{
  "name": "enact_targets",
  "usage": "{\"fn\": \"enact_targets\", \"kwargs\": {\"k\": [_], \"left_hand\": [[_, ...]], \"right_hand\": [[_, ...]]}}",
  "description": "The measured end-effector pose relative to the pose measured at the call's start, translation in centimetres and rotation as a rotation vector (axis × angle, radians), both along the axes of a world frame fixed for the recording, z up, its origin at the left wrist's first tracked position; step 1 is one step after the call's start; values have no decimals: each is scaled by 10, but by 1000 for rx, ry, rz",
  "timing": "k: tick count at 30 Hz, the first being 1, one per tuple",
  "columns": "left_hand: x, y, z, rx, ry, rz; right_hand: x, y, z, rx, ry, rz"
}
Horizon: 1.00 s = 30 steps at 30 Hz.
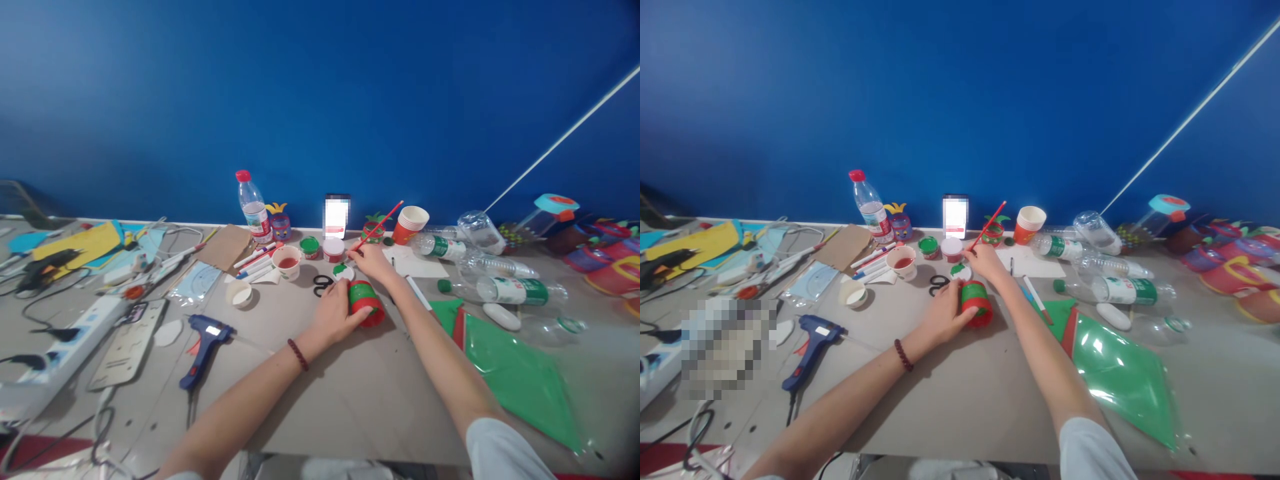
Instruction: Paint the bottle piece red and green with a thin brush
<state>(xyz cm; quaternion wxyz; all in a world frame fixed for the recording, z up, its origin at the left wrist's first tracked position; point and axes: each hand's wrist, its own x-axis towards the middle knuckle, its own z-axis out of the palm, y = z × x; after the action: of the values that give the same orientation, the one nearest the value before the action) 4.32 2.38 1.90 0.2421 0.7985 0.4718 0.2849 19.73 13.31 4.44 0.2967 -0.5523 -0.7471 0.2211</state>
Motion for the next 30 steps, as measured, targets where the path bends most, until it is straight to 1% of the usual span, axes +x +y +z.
{"fn": "enact_targets", "kwargs": {"k": [5,13,20,24,30], "left_hand": [[1,1,-2,19,-10,-5],[0,0,4,-45,10,-13],[1,0,2,-12,6,-7],[1,0,1,5,17,8],[3,1,-2,50,2,38]], "right_hand": [[-3,-2,2,-2,-3,5],[-5,-1,-1,-17,1,34],[-4,-3,-1,-41,17,68],[-1,-6,6,-51,58,69],[15,-16,25,-30,196,-14]]}}
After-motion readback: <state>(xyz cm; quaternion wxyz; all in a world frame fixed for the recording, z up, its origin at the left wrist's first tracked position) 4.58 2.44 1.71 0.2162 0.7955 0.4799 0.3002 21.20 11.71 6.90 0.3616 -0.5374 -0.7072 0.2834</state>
